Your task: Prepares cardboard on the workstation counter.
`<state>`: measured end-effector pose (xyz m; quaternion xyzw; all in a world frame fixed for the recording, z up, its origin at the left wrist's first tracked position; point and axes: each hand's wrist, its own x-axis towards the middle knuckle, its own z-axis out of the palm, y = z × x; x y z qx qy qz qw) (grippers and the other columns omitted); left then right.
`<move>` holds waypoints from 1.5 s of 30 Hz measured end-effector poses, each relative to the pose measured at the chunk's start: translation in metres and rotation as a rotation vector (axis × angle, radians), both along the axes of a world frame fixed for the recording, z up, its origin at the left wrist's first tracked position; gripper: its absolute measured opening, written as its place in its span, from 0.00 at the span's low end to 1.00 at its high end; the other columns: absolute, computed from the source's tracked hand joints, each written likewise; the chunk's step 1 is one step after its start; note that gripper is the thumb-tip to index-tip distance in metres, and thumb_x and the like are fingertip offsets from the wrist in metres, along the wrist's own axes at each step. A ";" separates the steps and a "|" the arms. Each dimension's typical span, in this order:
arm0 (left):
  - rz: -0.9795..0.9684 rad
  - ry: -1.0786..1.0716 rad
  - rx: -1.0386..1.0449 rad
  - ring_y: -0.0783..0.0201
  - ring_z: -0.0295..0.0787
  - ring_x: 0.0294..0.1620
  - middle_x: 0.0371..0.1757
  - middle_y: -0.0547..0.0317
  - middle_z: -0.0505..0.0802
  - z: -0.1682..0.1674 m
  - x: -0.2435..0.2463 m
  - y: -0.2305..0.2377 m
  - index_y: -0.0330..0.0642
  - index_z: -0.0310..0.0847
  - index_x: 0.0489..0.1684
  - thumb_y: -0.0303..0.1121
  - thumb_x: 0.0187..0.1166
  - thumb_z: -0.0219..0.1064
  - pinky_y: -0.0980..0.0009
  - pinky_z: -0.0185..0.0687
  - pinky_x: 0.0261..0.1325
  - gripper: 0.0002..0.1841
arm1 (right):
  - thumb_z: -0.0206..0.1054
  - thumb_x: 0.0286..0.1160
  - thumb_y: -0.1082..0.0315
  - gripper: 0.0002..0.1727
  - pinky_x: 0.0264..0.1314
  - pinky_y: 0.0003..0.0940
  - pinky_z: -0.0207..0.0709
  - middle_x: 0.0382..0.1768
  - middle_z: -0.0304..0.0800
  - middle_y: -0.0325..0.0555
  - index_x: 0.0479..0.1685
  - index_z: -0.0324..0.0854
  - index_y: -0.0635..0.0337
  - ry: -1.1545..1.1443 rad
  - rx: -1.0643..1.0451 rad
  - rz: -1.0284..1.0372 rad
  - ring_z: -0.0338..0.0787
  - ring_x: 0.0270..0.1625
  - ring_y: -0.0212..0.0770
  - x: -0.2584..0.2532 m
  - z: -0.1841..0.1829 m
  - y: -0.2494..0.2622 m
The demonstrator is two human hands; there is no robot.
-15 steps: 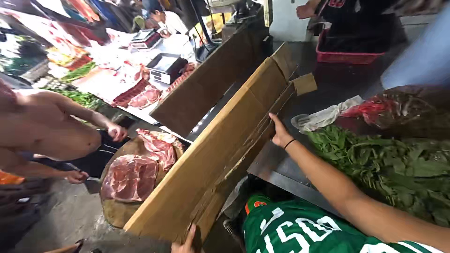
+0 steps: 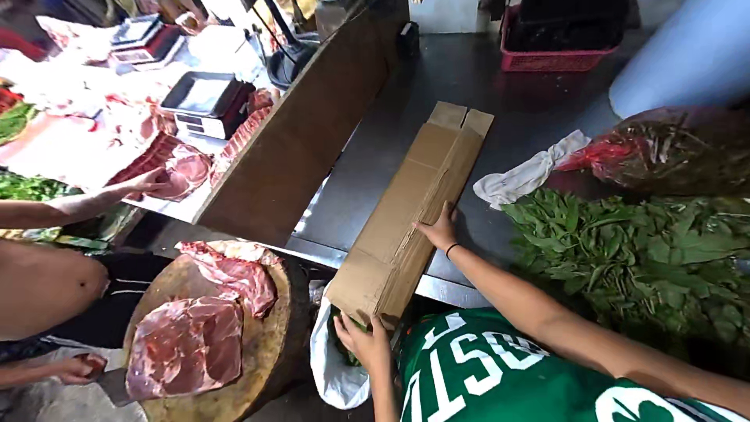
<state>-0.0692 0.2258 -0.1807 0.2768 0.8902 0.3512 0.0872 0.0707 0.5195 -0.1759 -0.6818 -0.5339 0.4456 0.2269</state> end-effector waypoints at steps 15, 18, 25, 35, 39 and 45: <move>-1.033 -0.184 -0.409 0.53 0.76 0.79 0.80 0.57 0.81 0.005 0.024 0.074 0.68 0.88 0.69 0.68 0.83 0.52 0.41 0.74 0.77 0.29 | 0.64 0.83 0.50 0.44 0.80 0.58 0.74 0.82 0.71 0.65 0.93 0.51 0.61 0.317 -0.159 -0.075 0.77 0.80 0.58 0.056 0.011 -0.041; -0.899 0.079 -0.297 0.44 0.57 0.92 0.89 0.61 0.72 -0.023 0.052 0.065 0.79 0.89 0.63 0.61 0.85 0.55 0.22 0.51 0.80 0.19 | 0.56 0.90 0.59 0.24 0.72 0.53 0.79 0.63 0.86 0.63 0.75 0.72 0.67 0.309 -0.164 -0.092 0.87 0.67 0.53 0.078 -0.007 -0.053; -0.669 0.335 -0.413 0.26 0.38 0.94 0.95 0.38 0.53 -0.071 0.059 0.067 0.62 0.64 0.91 0.88 0.55 0.56 0.16 0.39 0.80 0.59 | 0.63 0.86 0.46 0.37 0.67 0.63 0.81 0.76 0.79 0.62 0.89 0.60 0.53 0.358 -0.282 -0.158 0.85 0.71 0.61 0.115 -0.052 -0.072; -0.796 0.351 -0.530 0.18 0.33 0.91 0.97 0.41 0.48 -0.046 0.081 0.078 0.55 0.52 0.96 0.91 0.22 0.68 0.04 0.35 0.69 0.82 | 0.53 0.86 0.35 0.38 0.76 0.64 0.74 0.80 0.75 0.57 0.87 0.65 0.49 0.588 -0.303 -0.295 0.78 0.79 0.57 0.103 -0.041 -0.074; -0.915 0.325 -0.537 0.21 0.33 0.93 0.97 0.41 0.47 -0.048 0.075 0.080 0.49 0.52 0.96 0.87 0.30 0.71 0.05 0.36 0.69 0.79 | 0.49 0.75 0.21 0.48 0.80 0.61 0.73 0.81 0.76 0.49 0.89 0.65 0.42 0.798 -0.386 -0.444 0.76 0.82 0.50 0.089 -0.045 -0.082; -1.062 -0.009 -0.530 0.30 0.29 0.96 0.98 0.57 0.51 -0.024 0.038 0.084 0.63 0.67 0.90 0.81 0.60 0.62 0.08 0.30 0.74 0.53 | 0.48 0.85 0.30 0.41 0.71 0.54 0.82 0.74 0.83 0.53 0.86 0.67 0.51 0.820 -0.355 -0.404 0.86 0.72 0.50 0.074 -0.042 -0.102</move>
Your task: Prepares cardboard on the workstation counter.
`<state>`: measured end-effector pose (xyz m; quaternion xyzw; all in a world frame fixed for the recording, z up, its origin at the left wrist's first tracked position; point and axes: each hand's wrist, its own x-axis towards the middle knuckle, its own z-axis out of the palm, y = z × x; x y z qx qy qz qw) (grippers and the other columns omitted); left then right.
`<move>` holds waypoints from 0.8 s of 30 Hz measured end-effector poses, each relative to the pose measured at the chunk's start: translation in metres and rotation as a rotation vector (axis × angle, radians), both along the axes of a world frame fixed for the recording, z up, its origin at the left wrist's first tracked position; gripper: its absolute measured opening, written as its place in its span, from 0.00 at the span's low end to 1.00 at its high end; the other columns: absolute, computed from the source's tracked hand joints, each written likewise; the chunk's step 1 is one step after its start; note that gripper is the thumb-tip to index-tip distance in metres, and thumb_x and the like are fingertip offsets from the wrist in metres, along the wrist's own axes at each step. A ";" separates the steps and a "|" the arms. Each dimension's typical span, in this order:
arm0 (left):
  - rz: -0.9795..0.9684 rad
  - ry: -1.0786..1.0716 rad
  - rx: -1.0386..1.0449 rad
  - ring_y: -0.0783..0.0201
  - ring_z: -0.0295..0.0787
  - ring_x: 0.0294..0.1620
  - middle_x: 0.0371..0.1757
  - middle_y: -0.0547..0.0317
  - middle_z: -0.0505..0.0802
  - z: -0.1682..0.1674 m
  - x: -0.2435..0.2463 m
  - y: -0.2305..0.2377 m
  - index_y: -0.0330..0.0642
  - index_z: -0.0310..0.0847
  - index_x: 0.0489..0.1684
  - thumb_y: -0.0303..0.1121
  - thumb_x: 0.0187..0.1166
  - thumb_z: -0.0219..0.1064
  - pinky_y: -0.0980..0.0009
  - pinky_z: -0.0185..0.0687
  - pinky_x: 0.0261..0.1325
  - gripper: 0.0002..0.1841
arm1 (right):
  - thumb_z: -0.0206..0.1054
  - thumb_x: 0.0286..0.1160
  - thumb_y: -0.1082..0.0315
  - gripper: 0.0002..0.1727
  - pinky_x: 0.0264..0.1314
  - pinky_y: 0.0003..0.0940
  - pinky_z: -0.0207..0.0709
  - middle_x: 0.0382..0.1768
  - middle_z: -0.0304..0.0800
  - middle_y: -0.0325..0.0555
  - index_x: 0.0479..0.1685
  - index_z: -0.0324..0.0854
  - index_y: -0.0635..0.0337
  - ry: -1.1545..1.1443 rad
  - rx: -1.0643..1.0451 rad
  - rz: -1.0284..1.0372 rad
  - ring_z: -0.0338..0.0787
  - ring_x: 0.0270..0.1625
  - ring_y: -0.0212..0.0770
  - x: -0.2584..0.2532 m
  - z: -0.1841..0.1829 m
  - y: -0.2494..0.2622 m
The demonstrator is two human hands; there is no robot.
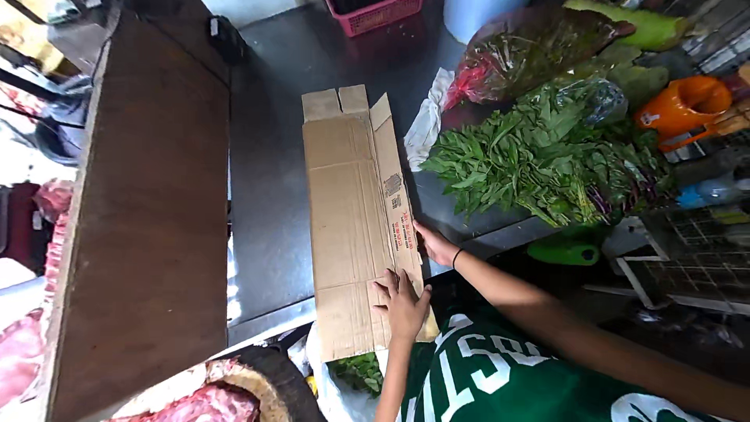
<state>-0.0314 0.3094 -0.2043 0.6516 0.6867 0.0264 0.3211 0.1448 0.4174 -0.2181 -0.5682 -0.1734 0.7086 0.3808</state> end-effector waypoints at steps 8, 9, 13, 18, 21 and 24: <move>-0.031 -0.149 0.001 0.31 0.33 0.96 0.96 0.57 0.56 -0.005 -0.017 0.009 0.60 0.71 0.88 0.80 0.66 0.58 0.08 0.28 0.74 0.50 | 0.72 0.77 0.45 0.48 0.89 0.51 0.66 0.89 0.64 0.54 0.94 0.54 0.53 -0.256 0.209 0.049 0.68 0.89 0.47 -0.022 0.020 -0.002; -0.026 -0.170 -0.002 0.32 0.32 0.96 0.96 0.59 0.57 -0.005 -0.020 0.010 0.61 0.72 0.87 0.81 0.66 0.58 0.08 0.26 0.75 0.49 | 0.71 0.77 0.43 0.48 0.90 0.50 0.65 0.89 0.64 0.53 0.94 0.54 0.54 -0.246 0.210 0.042 0.67 0.89 0.46 -0.022 0.016 -0.002; -0.039 -0.234 0.014 0.36 0.43 0.95 0.93 0.62 0.66 -0.010 -0.029 0.013 0.68 0.80 0.80 0.78 0.71 0.56 0.10 0.29 0.76 0.40 | 0.68 0.81 0.45 0.41 0.86 0.47 0.71 0.83 0.73 0.52 0.90 0.63 0.55 -0.149 0.250 0.002 0.75 0.83 0.43 -0.017 0.002 -0.006; -0.019 -0.297 0.036 0.42 0.53 0.94 0.88 0.59 0.74 -0.021 -0.026 0.021 0.71 0.86 0.71 0.74 0.70 0.63 0.14 0.30 0.81 0.33 | 0.62 0.87 0.49 0.32 0.81 0.50 0.74 0.76 0.81 0.56 0.82 0.72 0.60 -0.219 0.154 -0.015 0.82 0.77 0.47 0.001 -0.015 -0.013; -0.058 -0.096 0.100 0.30 0.43 0.94 0.92 0.59 0.67 -0.027 -0.018 0.010 0.74 0.84 0.73 0.75 0.62 0.68 0.07 0.40 0.70 0.37 | 0.65 0.86 0.51 0.29 0.74 0.53 0.80 0.70 0.84 0.57 0.79 0.74 0.59 -0.261 0.094 0.012 0.87 0.70 0.49 0.010 -0.028 -0.010; -0.110 0.084 0.193 0.23 0.40 0.92 0.93 0.52 0.63 -0.014 0.002 -0.018 0.72 0.76 0.81 0.70 0.66 0.68 0.06 0.43 0.69 0.38 | 0.65 0.85 0.54 0.28 0.69 0.53 0.84 0.67 0.87 0.55 0.80 0.73 0.56 -0.329 0.096 0.043 0.90 0.65 0.49 0.017 -0.035 -0.018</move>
